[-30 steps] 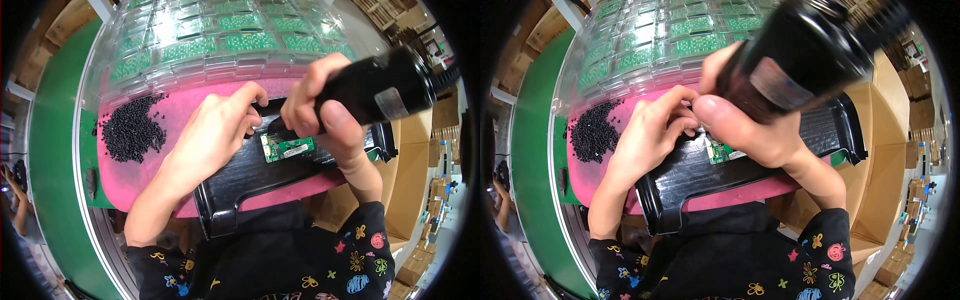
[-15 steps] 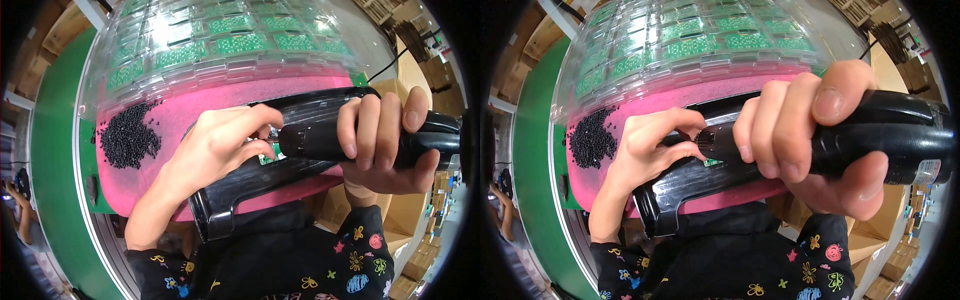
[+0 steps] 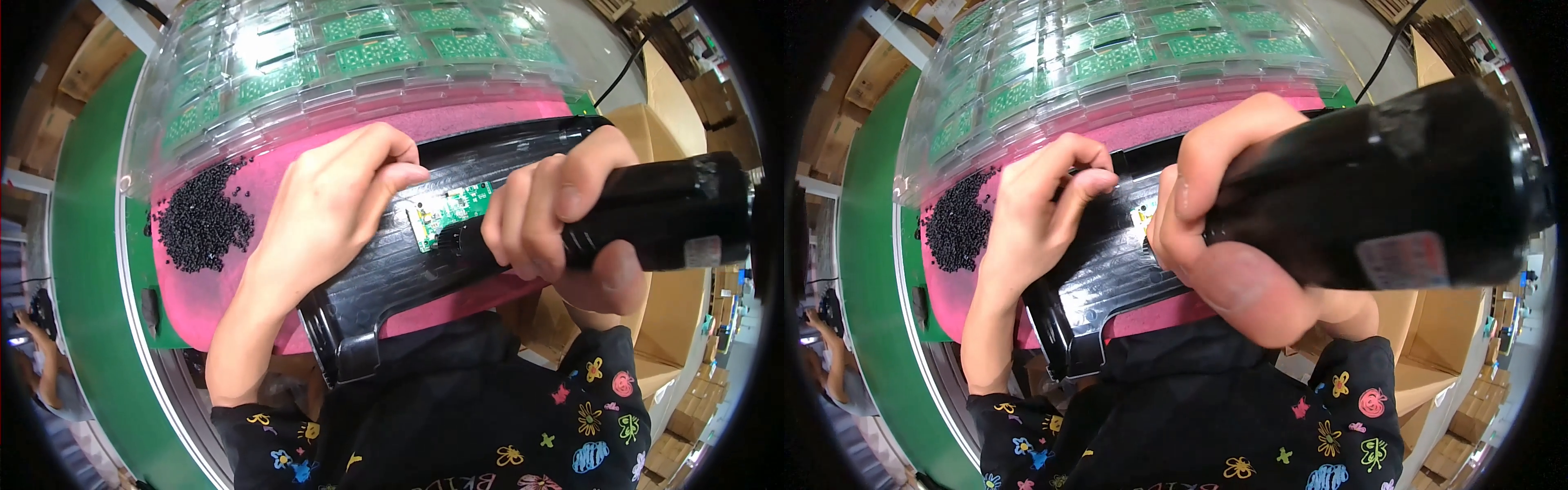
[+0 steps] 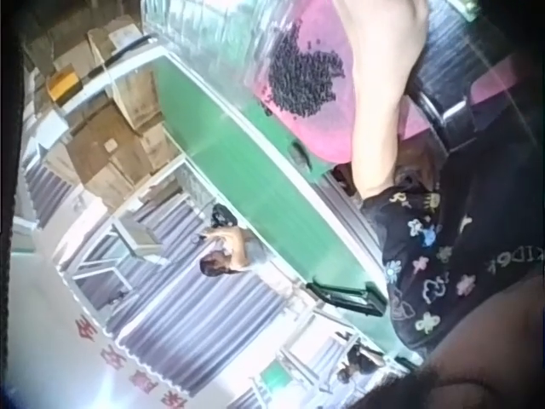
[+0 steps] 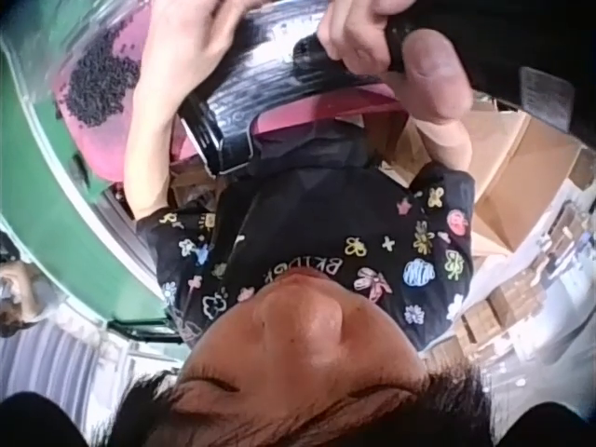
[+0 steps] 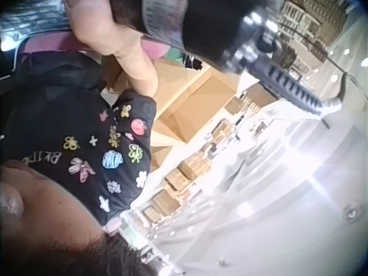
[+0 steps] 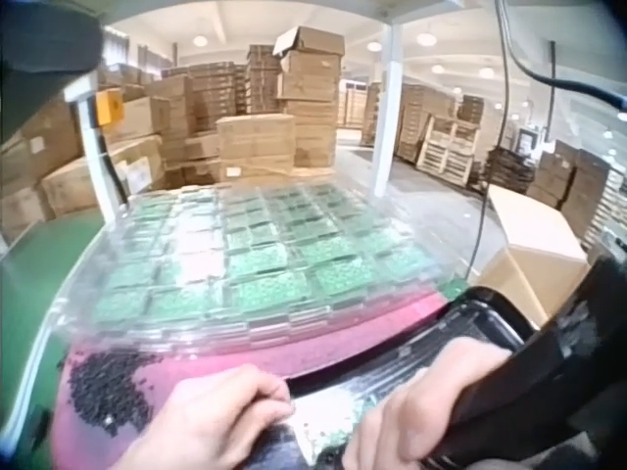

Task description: Assemble circuit boards into plastic housings using an electric screwdriver and pack them into boxes.

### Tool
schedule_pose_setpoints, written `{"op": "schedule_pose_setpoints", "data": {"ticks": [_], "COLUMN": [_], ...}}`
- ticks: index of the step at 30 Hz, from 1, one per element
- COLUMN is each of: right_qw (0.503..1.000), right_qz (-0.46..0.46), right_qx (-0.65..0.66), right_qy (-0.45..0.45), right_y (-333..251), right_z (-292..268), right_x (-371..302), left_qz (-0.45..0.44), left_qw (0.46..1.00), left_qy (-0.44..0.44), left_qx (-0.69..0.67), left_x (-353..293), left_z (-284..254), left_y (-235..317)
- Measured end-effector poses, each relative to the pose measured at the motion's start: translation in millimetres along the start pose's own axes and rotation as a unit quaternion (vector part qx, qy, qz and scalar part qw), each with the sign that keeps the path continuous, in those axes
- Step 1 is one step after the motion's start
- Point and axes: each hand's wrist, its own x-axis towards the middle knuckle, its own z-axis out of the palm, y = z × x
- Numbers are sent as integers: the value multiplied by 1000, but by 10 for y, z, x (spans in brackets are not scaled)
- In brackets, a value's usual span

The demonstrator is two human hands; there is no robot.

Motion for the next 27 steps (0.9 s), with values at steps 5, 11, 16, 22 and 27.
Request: {"op": "schedule_pose_setpoints", "data": {"ticks": [5, 11, 16, 22, 27], "right_qw": [999, 997, 998, 975, 967], "right_qz": [6, 15, -4, -218, -241], "right_qx": [-36, -59, -45, 35, 81], "right_qy": [10, -57, -45, 17, 7], "right_y": [102, 93, 110, 23, -21], "right_z": [78, 108, 126, -20, -79], "right_x": [42, 112, 149, 197, 198], "left_qz": [-32, -7, -23, 48, 63], "left_qw": [998, 995, 988, 989, 993], "left_qy": [-43, -72, -133, -141, -77], "left_qx": [33, 75, 71, 14, -60], "left_x": [-46, -89, -120, -49, -57], "left_z": [5, 42, -28, 4, 67], "left_y": [21, -30, -87, -55, -62]}}
